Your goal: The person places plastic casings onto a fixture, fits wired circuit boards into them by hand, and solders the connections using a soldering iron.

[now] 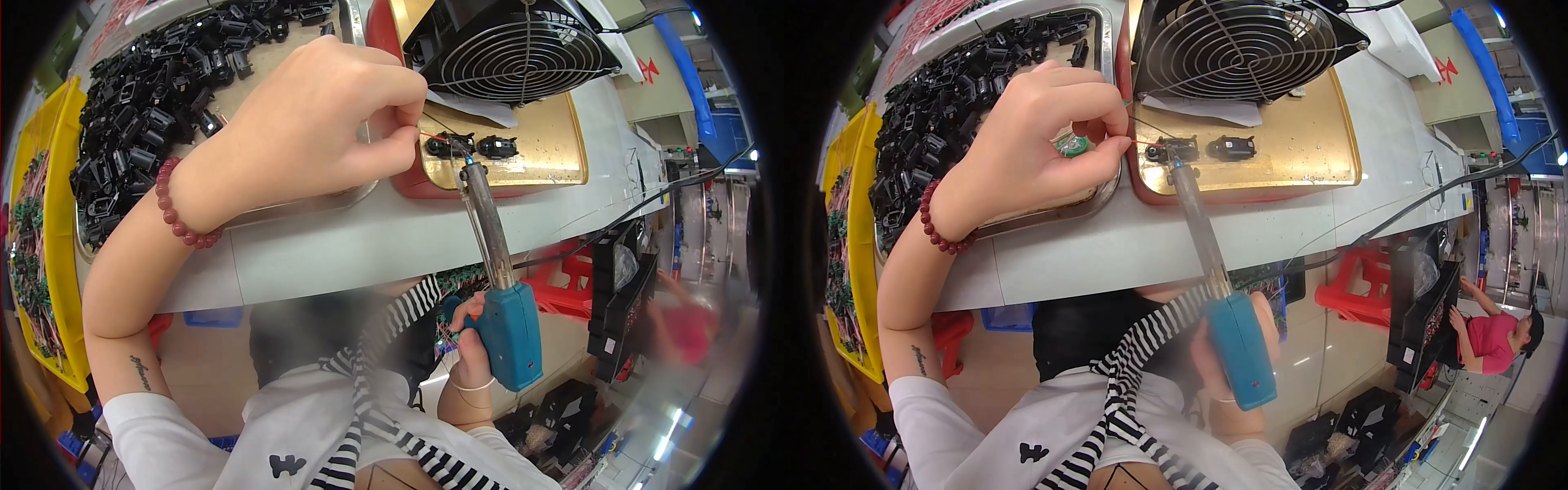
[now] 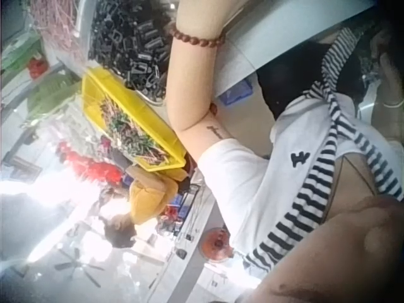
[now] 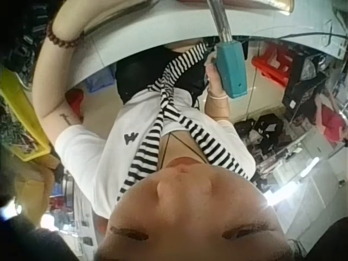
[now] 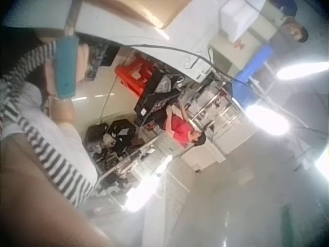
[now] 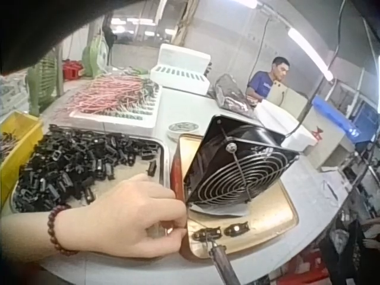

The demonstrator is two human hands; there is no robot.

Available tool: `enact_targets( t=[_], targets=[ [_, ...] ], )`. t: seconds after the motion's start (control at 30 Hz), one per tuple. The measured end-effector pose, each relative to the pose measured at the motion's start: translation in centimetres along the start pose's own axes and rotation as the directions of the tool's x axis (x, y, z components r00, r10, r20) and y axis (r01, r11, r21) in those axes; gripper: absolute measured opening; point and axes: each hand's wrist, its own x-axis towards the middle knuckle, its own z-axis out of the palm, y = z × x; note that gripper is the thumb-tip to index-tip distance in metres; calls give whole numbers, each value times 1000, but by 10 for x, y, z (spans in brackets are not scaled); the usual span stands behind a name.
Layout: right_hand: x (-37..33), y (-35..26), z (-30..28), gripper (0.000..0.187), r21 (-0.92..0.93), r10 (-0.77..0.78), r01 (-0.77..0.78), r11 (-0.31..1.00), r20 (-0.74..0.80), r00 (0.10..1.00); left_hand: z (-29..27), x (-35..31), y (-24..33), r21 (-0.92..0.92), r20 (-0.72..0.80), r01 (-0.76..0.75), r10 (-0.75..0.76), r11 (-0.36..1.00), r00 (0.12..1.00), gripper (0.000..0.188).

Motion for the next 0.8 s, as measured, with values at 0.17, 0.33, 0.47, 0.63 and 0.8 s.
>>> enact_targets(
  t=[0.17, 0.33, 0.47, 0.63, 0.8],
  targets=[
    [-4, 2, 3, 19, 97, 107, -104, 990, -32, 994, 0, 1, 1, 5, -2, 6, -6, 1000, 1000, 9],
    [8, -13, 2, 22, -10, -70, 70, 997, 8, 997, 1, -1, 0, 21, -9, -2, 2, 1000, 1000, 9],
    [3, -8, 1, 21, 14, -39, 39, 999, 5, 999, 0, -1, 1, 36, -9, -3, 3, 999, 1000, 9],
    [-8, 0, 2, 16, 209, 155, -148, 967, -18, 988, 1, -1, 1, 34, -11, -5, 5, 999, 1000, 9],
    [-10, 0, 3, 13, 203, 241, -228, 952, -44, 969, 1, 0, 1, 36, -15, -2, 3, 999, 1000, 9]
  ],
)
